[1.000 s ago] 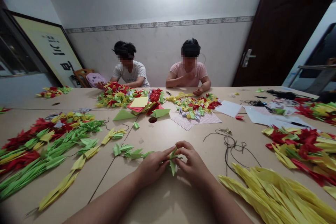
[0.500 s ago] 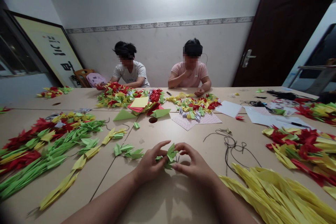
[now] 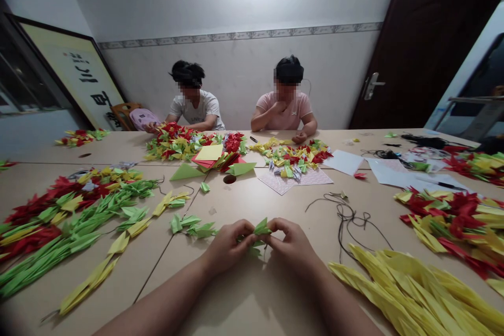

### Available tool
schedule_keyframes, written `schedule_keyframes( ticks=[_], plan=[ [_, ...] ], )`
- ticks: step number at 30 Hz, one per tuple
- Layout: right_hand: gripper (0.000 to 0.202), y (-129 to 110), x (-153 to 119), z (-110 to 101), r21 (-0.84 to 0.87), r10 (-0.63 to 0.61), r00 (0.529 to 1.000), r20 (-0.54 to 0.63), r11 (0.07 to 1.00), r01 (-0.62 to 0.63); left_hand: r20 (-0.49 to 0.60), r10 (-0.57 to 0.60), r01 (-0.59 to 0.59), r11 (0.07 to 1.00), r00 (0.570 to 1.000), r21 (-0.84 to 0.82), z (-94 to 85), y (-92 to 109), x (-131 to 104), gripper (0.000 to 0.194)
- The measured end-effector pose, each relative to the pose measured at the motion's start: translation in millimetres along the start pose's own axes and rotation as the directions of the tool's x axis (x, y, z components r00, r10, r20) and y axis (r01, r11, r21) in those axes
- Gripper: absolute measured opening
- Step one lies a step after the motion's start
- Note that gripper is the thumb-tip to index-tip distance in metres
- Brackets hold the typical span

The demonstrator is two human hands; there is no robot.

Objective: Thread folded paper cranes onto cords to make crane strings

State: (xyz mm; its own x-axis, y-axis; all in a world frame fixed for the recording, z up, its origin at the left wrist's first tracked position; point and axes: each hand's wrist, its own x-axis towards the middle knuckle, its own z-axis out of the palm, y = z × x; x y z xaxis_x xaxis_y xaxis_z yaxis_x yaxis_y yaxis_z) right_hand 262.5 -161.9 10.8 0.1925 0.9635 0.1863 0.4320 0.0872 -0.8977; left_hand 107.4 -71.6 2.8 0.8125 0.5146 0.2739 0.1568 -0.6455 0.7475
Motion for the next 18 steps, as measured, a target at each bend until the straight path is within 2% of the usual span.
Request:
schedule_keyframes(
  ticks=[4, 8, 10, 14, 18],
  plan=[
    [0.018, 4.0, 1.9, 3.4, 0.025, -0.044, 0.999, -0.013, 0.999, 0.044, 0.002, 0.009, -0.009, 1.000, 1.000, 0.028, -0.7, 1.0, -0.5, 0.018],
    [0.025, 8.5, 2.3, 8.6, 0.063, -0.099, 0.993, -0.057, 0.993, 0.102, 0.020, 0.013, -0.013, 1.000, 1.000, 0.005, -0.8, 2.1, 0.2, 0.017],
    [0.025, 8.5, 1.0, 10.3, 0.083, -0.102, 0.994, -0.048, 0.991, 0.105, 0.027, 0.025, -0.026, 0.999, 0.999, 0.044, -0.5, 2.8, 0.6, 0.019],
    [0.038, 6.4, -1.4, 9.7, 0.137, -0.024, 1.000, 0.014, 0.990, 0.022, 0.043, 0.067, -0.074, 0.980, 0.997, 0.183, 0.5, 3.9, 0.7, 0.022],
    [0.019, 8.0, 0.3, 3.3, 0.092, 0.062, 0.996, 0.069, 0.993, -0.068, -0.030, 0.117, -0.108, 0.971, 0.993, 0.214, -0.8, 3.0, 0.0, 0.023]
  ],
)
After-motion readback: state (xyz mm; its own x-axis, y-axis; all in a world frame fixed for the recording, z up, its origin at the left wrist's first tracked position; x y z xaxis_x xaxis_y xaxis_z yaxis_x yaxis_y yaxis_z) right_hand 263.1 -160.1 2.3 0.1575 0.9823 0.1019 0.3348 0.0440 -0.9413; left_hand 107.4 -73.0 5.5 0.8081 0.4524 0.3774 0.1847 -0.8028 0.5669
